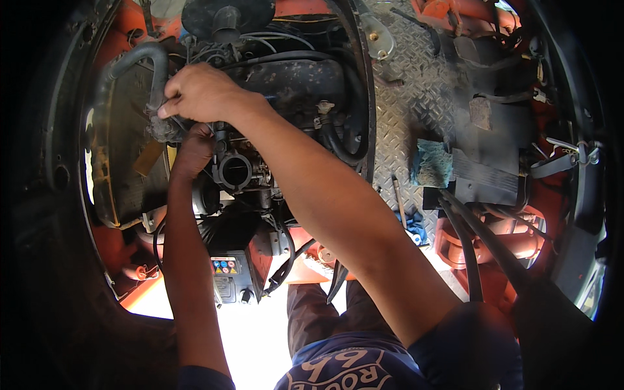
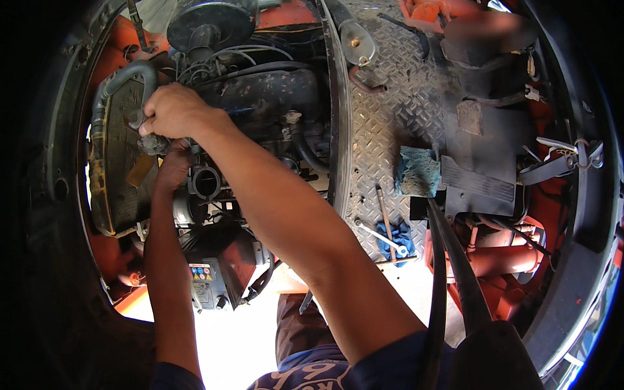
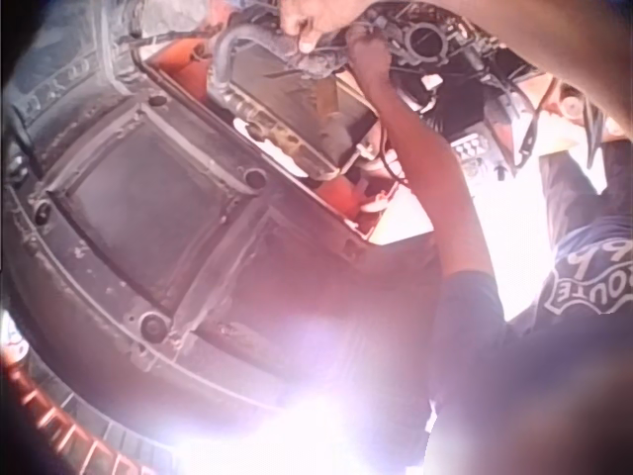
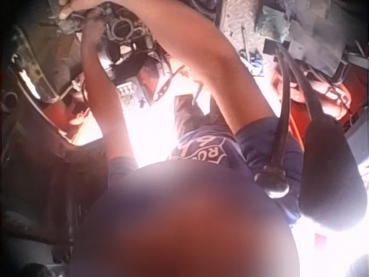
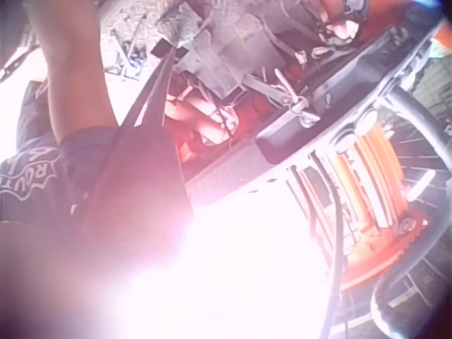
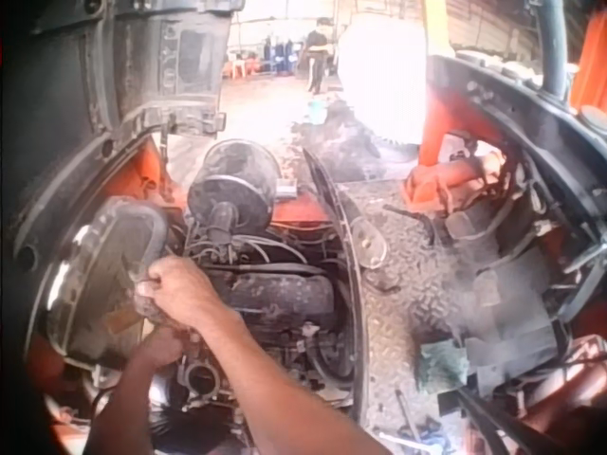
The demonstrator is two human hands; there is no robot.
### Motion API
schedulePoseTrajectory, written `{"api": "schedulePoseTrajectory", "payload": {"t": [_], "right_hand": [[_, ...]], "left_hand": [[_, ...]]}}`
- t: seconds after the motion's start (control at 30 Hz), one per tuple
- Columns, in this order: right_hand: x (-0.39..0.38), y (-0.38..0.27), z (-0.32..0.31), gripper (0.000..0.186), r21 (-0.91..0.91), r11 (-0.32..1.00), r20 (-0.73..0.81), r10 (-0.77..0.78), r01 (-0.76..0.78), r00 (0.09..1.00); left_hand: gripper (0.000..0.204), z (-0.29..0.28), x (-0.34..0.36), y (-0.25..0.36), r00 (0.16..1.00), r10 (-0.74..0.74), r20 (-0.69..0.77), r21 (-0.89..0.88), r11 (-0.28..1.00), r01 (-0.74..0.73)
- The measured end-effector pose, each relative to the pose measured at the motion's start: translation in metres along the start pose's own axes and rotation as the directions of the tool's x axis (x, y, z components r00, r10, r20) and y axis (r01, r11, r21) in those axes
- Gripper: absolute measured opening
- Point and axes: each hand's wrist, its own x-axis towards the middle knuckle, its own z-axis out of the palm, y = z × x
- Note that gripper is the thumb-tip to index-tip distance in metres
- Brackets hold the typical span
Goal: The person uses a wrench to loosen and remove bolts from the engine of an orange Toyota forklift. They then use a screwdriver to adjust components within the engine bay. The person works continuously on the engine throughout the clip.
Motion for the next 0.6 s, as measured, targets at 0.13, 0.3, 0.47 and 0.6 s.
{"api": "schedulePoseTrajectory", "payload": {"t": [0.13, 0.3, 0.47, 0.6], "right_hand": [[-0.012, 0.005, -0.002, 0.031, 0.068, 0.992, -0.03, -0.108, 0.11, 0.994], [-0.019, -0.001, -0.002, 0.027, 0.154, 0.95, -0.183, -0.241, 0.27, 0.953], [-0.037, 0.012, -0.029, 0.017, 0.477, 0.852, -0.472, 0.041, 0.216, 0.881], [-0.055, 0.022, -0.04, 0.021, 0.503, 0.861, -0.428, 0.324, -0.075, 0.844]], "left_hand": [[0.04, 0.016, -0.006, 0.003, 0.883, 0.468, -0.024, 0.266, 0.855, -0.446], [0.04, 0.014, -0.009, 0.024, 0.881, 0.473, -0.023, 0.684, 0.65, -0.331], [0.034, 0.006, -0.019, 0.045, 0.973, 0.171, -0.157, 0.579, 0.814, -0.049], [0.076, 0.014, -0.007, 0.048, 0.99, -0.012, -0.144, 0.605, 0.79, 0.097]]}}
